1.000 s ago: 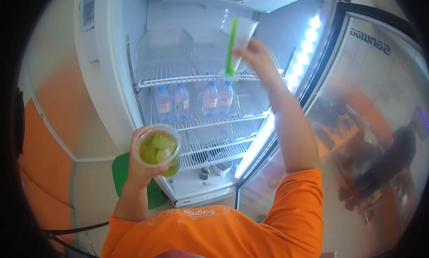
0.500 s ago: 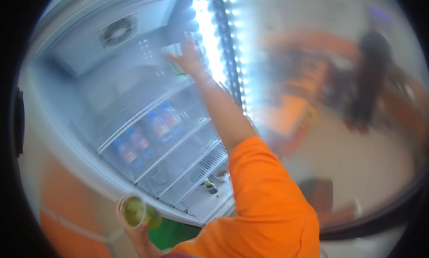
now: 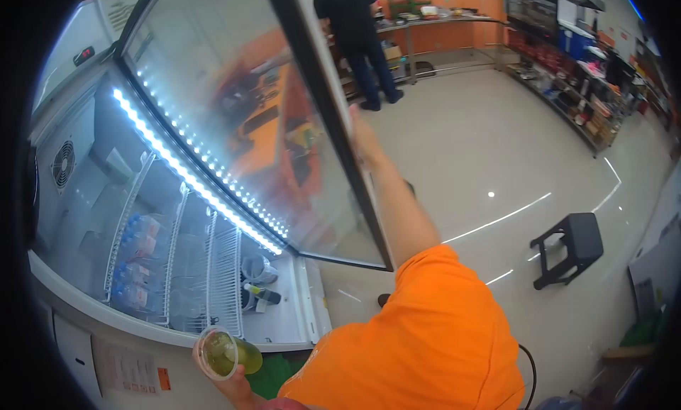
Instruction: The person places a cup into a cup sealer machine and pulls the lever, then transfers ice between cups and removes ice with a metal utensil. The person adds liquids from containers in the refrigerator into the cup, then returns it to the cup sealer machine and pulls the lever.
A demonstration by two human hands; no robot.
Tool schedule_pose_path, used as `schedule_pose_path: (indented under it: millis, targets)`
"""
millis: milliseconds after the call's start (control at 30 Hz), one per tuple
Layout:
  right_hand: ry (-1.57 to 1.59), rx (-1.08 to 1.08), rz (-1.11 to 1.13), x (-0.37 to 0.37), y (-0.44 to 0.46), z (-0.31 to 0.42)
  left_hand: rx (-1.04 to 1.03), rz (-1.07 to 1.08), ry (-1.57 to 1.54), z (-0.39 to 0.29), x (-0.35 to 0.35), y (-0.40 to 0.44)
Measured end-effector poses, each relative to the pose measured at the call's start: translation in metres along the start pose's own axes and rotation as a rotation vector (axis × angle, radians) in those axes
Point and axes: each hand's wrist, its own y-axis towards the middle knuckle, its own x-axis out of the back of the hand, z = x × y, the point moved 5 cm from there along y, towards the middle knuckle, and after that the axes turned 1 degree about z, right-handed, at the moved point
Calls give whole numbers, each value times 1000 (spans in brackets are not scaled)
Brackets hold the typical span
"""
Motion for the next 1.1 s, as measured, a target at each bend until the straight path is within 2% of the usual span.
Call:
schedule_pose_path:
  millis: [100,200,267,300,333,367,433,500,533,567,667,733,767,867,1000,1067,1100]
  targets:
    - [-18,-54,121,-29,-40,-11,15,57,-131,-26,-33,-14]
    - [-168,207,240,-61,-97,-4,4,283,-272,-44,-78,-16]
    - [-338,516,300,-79,-142,-21,23,374,-317,-57,-109,-15]
    - [-115,452,604,-81,-165,-10,43,409,-342,-66,-126,-13]
    - [-193,305,836,-74,-176,-11,58,439,-358,-73,-144,-13]
    - [-123,-130,1119,-58,-184,-3,72,463,-371,-81,-164,-13]
    - [-224,-98,1001,-10,-166,-3,107,508,-396,-96,-209,-11]
    - [-295,149,729,62,-132,5,160,545,-429,-110,-260,-8]
    - [-189,29,697,96,-122,13,182,554,-459,-112,-288,-6]
    - [-179,64,682,129,-111,31,197,549,-495,-113,-317,-4]
    - [-455,319,826,205,-73,90,58,554,-619,-102,-425,13]
    - [-673,419,874,240,-44,117,-58,531,-591,-104,-500,23]
    - [-666,393,914,252,-27,124,-116,515,-567,-103,-535,24]
    - [-924,594,916,294,31,141,-109,549,-660,-105,-645,39]
    - [-1009,523,894,351,124,118,23,603,-620,-84,-784,57]
    - [-1233,381,867,387,177,94,61,615,-626,-77,-848,72]
    - [-1242,370,853,406,206,86,88,625,-620,-71,-881,81]
